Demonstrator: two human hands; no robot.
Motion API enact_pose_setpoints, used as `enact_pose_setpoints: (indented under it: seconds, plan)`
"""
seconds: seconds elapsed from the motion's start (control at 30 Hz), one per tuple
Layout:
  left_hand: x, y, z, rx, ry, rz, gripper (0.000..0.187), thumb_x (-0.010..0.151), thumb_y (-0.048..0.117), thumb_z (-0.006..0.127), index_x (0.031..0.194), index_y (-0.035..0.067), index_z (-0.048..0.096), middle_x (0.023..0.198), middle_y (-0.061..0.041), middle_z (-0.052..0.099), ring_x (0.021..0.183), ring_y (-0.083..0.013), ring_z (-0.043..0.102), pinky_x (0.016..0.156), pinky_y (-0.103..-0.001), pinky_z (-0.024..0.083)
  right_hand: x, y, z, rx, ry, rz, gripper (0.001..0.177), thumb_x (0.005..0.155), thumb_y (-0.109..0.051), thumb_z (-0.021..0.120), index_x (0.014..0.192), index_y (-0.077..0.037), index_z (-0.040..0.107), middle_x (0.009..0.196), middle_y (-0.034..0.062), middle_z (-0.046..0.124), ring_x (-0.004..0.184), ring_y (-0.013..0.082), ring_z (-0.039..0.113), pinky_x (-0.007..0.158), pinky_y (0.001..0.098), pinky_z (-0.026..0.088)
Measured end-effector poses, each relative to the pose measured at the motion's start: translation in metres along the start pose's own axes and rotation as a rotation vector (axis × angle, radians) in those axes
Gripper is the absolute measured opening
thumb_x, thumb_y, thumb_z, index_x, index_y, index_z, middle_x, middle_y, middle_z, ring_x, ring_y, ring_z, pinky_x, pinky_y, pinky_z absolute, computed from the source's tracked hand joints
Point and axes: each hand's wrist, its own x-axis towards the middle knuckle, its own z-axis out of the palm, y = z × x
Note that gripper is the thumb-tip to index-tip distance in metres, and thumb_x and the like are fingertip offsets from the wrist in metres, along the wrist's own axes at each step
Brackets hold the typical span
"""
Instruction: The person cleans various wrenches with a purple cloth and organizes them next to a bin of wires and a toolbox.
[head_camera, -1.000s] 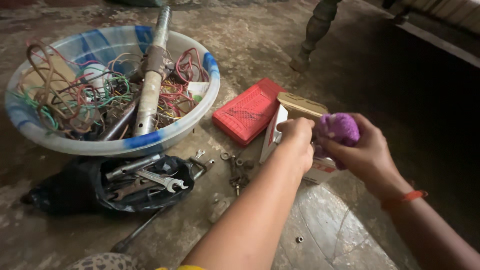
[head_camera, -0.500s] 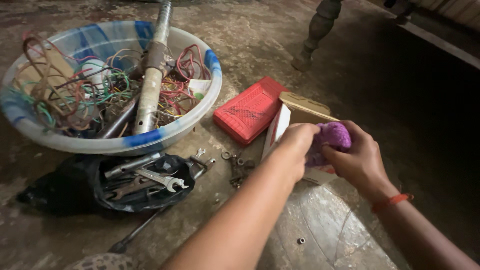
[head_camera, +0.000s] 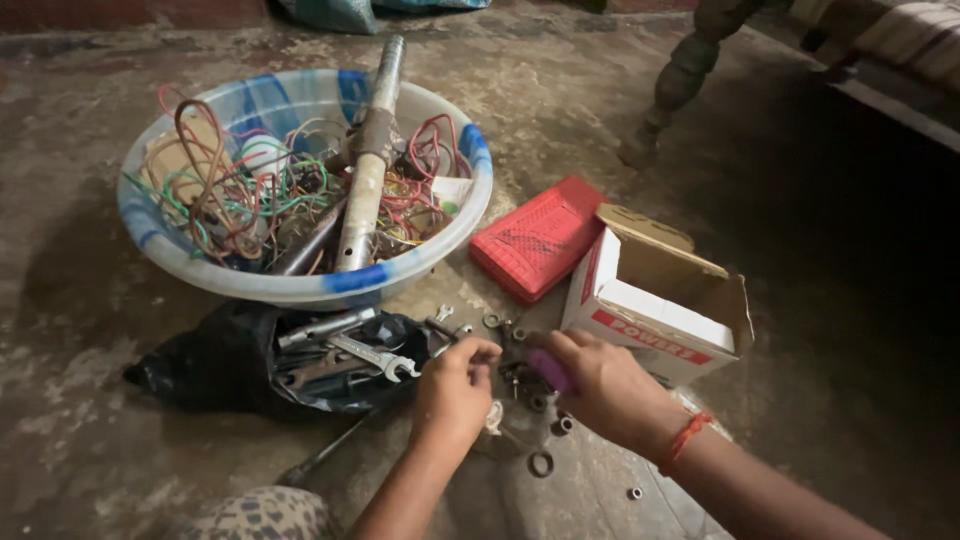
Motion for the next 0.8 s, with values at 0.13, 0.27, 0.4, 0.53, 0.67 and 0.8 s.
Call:
enact_pose_setpoints:
  seconds: [0.13,0.27,0.4,0.53,0.67,0.8]
  plan:
    - [-0.003,0.0,0.0,0.15,0.032,0.217,0.024,0.083,0.003,0.072,0.107,0.008,0.074,0.103,-0.015,0.075,0.097,-0.0349,0.071,0.085,-0.041,0.055,-0.009,0.024,0.005,-0.075,0.133,0.103,0.03,0.081,-0.019,0.071,0.11,-0.012,0.065,0.098,0.0175,0.07,0.095,0.0409,0.067,0.079,0.0507,0.054]
    - [0.002,-0.001,-0.001,0.284,-0.172,0.156,0.041,0.079,0.005,0.077,0.12,0.007,0.068,0.123,-0.014,0.066,0.116,-0.0349,0.062,0.098,-0.042,0.049,-0.007,0.039,0.012,-0.123,0.182,0.177,0.02,0.09,-0.022,0.065,0.106,-0.01,0.065,0.099,0.0182,0.071,0.091,0.0413,0.068,0.076,0.0515,0.053]
    - [0.007,-0.01,0.012,0.241,-0.217,0.068,0.058,0.077,0.008,0.082,0.13,0.006,0.06,0.135,-0.017,0.053,0.127,-0.0384,0.051,0.104,-0.044,0.044,0.0,0.038,0.018,-0.138,0.168,0.274,0.02,0.091,-0.023,0.065,0.108,-0.013,0.068,0.098,0.0173,0.072,0.093,0.0395,0.069,0.08,0.0503,0.054]
    - [0.016,-0.026,0.024,0.282,-0.185,0.153,0.072,0.073,0.005,0.083,0.138,0.004,0.053,0.148,-0.022,0.041,0.134,-0.0431,0.043,0.109,-0.046,0.039,0.015,0.035,0.022,-0.016,0.171,0.195,0.028,0.085,-0.023,0.07,0.11,-0.012,0.069,0.097,0.0173,0.073,0.091,0.0379,0.07,0.079,0.0462,0.056]
    - [0.019,-0.038,0.025,0.374,-0.186,0.156,0.07,0.071,0.001,0.081,0.136,0.008,0.058,0.155,-0.018,0.039,0.135,-0.0417,0.041,0.107,-0.046,0.038,0.032,0.039,0.038,0.064,0.277,-0.169,0.044,0.079,-0.016,0.072,0.119,0.0,0.064,0.104,0.0254,0.07,0.093,0.0427,0.068,0.078,0.0469,0.055]
    - [0.02,-0.044,0.028,0.393,-0.18,0.229,0.047,0.073,0.0,0.079,0.119,0.009,0.07,0.15,-0.013,0.051,0.133,-0.039,0.047,0.109,-0.046,0.039,0.045,0.049,0.051,0.116,0.055,0.173,0.058,0.075,-0.017,0.075,0.131,-0.01,0.064,0.091,0.0236,0.071,0.088,0.0402,0.071,0.075,0.0462,0.056]
